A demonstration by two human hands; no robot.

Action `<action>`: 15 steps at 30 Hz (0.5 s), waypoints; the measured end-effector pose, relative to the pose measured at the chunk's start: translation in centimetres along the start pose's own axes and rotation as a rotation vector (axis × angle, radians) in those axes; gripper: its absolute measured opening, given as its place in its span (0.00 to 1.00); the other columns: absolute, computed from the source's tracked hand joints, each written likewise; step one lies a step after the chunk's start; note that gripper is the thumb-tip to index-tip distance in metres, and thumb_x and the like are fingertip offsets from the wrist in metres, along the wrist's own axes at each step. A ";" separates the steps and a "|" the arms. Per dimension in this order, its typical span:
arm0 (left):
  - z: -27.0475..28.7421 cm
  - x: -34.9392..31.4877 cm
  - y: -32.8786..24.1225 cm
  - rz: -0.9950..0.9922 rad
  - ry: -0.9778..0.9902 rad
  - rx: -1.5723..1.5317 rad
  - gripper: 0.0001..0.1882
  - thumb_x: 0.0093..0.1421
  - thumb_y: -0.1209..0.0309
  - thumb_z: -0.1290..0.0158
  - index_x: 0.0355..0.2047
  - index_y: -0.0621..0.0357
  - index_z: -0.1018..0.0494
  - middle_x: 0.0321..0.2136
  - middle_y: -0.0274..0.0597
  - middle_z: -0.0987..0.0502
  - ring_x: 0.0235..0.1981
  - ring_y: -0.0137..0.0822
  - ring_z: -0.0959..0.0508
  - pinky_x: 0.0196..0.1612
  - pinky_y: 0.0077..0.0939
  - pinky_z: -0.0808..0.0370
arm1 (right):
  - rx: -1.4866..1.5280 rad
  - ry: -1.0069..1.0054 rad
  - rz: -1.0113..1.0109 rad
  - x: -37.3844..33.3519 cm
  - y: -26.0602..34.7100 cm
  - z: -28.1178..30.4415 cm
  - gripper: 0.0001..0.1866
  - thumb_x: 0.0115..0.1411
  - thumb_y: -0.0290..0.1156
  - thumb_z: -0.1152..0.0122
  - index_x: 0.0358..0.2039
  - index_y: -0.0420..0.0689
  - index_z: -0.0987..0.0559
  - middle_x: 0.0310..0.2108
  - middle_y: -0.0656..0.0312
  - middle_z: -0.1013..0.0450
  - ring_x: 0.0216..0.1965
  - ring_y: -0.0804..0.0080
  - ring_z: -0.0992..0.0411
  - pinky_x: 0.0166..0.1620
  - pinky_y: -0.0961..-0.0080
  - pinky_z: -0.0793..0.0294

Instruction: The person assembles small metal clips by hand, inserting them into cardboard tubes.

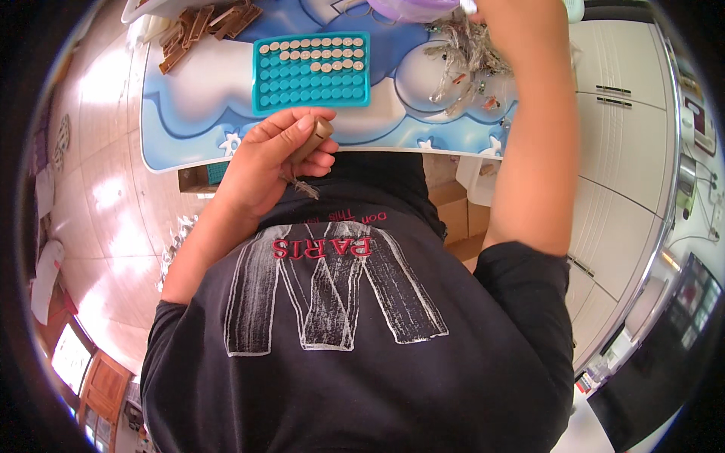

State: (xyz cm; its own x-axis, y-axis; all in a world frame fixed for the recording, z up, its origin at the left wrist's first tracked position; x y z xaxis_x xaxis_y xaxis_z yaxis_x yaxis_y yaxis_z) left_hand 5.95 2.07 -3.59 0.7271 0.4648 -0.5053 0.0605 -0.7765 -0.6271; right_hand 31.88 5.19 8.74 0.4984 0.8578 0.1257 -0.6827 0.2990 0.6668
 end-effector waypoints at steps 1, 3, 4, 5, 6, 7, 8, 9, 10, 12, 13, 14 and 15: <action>-0.1 0.1 0.0 -0.006 0.010 0.005 0.16 0.63 0.63 0.53 0.44 0.63 0.30 0.31 0.42 0.24 0.29 0.29 0.23 0.35 0.21 0.25 | 0.031 0.051 -0.031 -1.5 -0.9 0.1 0.07 0.52 0.26 0.42 0.33 0.41 0.21 0.28 0.60 0.25 0.28 0.68 0.27 0.34 0.74 0.28; 0.2 0.0 0.1 -0.019 -0.008 0.008 0.16 0.63 0.63 0.53 0.44 0.63 0.30 0.31 0.42 0.24 0.29 0.29 0.23 0.35 0.21 0.24 | 0.080 0.123 -0.053 -4.0 -3.1 -2.0 0.09 0.55 0.27 0.41 0.37 0.39 0.22 0.27 0.66 0.27 0.27 0.79 0.30 0.33 0.83 0.30; 0.2 0.0 0.1 -0.016 -0.013 0.003 0.16 0.63 0.63 0.53 0.44 0.63 0.30 0.31 0.42 0.24 0.29 0.29 0.23 0.35 0.21 0.24 | 0.210 0.177 -0.083 -5.4 -4.4 -3.6 0.09 0.54 0.26 0.41 0.36 0.39 0.22 0.26 0.64 0.26 0.25 0.78 0.29 0.31 0.82 0.30; 0.2 0.1 0.1 -0.011 -0.011 0.002 0.16 0.63 0.63 0.52 0.44 0.63 0.30 0.31 0.42 0.24 0.29 0.29 0.23 0.35 0.21 0.24 | 0.338 0.224 -0.116 -6.7 -5.1 -4.8 0.08 0.54 0.26 0.41 0.35 0.39 0.22 0.24 0.62 0.25 0.22 0.78 0.28 0.29 0.82 0.29; 0.1 0.1 0.1 -0.007 -0.006 0.006 0.16 0.63 0.63 0.52 0.44 0.63 0.30 0.31 0.42 0.24 0.29 0.29 0.23 0.35 0.21 0.24 | 0.339 0.218 -0.121 -7.6 -5.5 -5.3 0.08 0.54 0.26 0.41 0.35 0.39 0.22 0.24 0.62 0.25 0.22 0.78 0.28 0.29 0.82 0.29; 0.0 0.2 0.0 -0.011 -0.008 0.013 0.16 0.63 0.63 0.52 0.44 0.63 0.30 0.31 0.42 0.24 0.29 0.29 0.23 0.35 0.21 0.24 | 0.302 0.268 -0.172 -8.5 -6.0 -6.1 0.08 0.55 0.26 0.41 0.36 0.39 0.23 0.26 0.64 0.26 0.24 0.80 0.29 0.29 0.83 0.29; 0.0 0.2 0.0 -0.015 -0.011 0.018 0.16 0.63 0.63 0.52 0.44 0.63 0.30 0.31 0.42 0.24 0.29 0.29 0.23 0.35 0.20 0.24 | 0.266 0.319 -0.223 -9.2 -6.2 -6.8 0.08 0.55 0.25 0.42 0.37 0.39 0.23 0.27 0.67 0.27 0.26 0.82 0.31 0.29 0.85 0.30; 0.0 0.1 0.0 -0.013 -0.013 0.021 0.16 0.63 0.63 0.52 0.44 0.63 0.30 0.31 0.42 0.24 0.29 0.29 0.23 0.35 0.20 0.24 | 0.258 0.297 -0.260 -9.7 -6.1 -7.0 0.09 0.55 0.24 0.42 0.37 0.39 0.23 0.27 0.67 0.27 0.27 0.82 0.30 0.31 0.85 0.29; 0.0 0.1 0.0 -0.013 -0.010 0.014 0.16 0.63 0.63 0.52 0.44 0.64 0.30 0.31 0.42 0.24 0.29 0.29 0.23 0.35 0.21 0.24 | 0.261 0.297 -0.262 -9.8 -6.2 -7.1 0.09 0.55 0.24 0.42 0.37 0.39 0.23 0.27 0.67 0.27 0.27 0.82 0.30 0.31 0.85 0.29; -0.1 0.1 0.1 -0.013 -0.009 0.008 0.16 0.63 0.64 0.52 0.44 0.64 0.30 0.31 0.42 0.24 0.29 0.29 0.23 0.35 0.21 0.24 | 0.248 0.176 -0.140 -9.9 -6.2 -6.8 0.09 0.55 0.23 0.42 0.38 0.38 0.23 0.29 0.66 0.27 0.29 0.82 0.30 0.34 0.85 0.29; -0.1 0.1 0.1 -0.021 -0.027 0.018 0.17 0.63 0.64 0.52 0.44 0.64 0.30 0.32 0.41 0.24 0.30 0.29 0.23 0.36 0.21 0.24 | 0.249 0.176 -0.140 -10.0 -6.3 -6.9 0.09 0.55 0.23 0.42 0.38 0.38 0.23 0.29 0.66 0.27 0.29 0.82 0.30 0.34 0.85 0.29; 0.0 0.1 0.1 -0.029 -0.045 0.026 0.17 0.63 0.64 0.53 0.45 0.65 0.31 0.33 0.41 0.24 0.31 0.29 0.23 0.37 0.21 0.24 | 0.304 0.156 -0.135 -10.0 -6.2 -6.8 0.09 0.54 0.23 0.42 0.37 0.38 0.23 0.27 0.66 0.26 0.29 0.82 0.29 0.34 0.85 0.29; 0.0 0.1 0.1 -0.029 -0.046 0.026 0.17 0.63 0.64 0.53 0.45 0.65 0.31 0.33 0.41 0.24 0.31 0.29 0.23 0.37 0.21 0.24 | 0.359 0.137 -0.129 -10.0 -6.2 -6.7 0.09 0.54 0.23 0.42 0.37 0.38 0.22 0.25 0.65 0.25 0.29 0.83 0.29 0.33 0.84 0.29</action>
State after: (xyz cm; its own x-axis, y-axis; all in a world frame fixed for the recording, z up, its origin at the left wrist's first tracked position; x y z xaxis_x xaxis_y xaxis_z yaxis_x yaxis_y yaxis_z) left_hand 6.02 2.01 -3.74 0.6928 0.5069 -0.5130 0.0632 -0.7512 -0.6570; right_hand 27.56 -2.43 -1.60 0.4756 0.8777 -0.0587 -0.3771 0.2637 0.8878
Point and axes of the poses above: each hand's wrist, its own x-axis towards the middle knuckle, its own z-axis out of the back of the hand, y = z × x, the point moved 6 cm from there along x, towards the middle knuckle
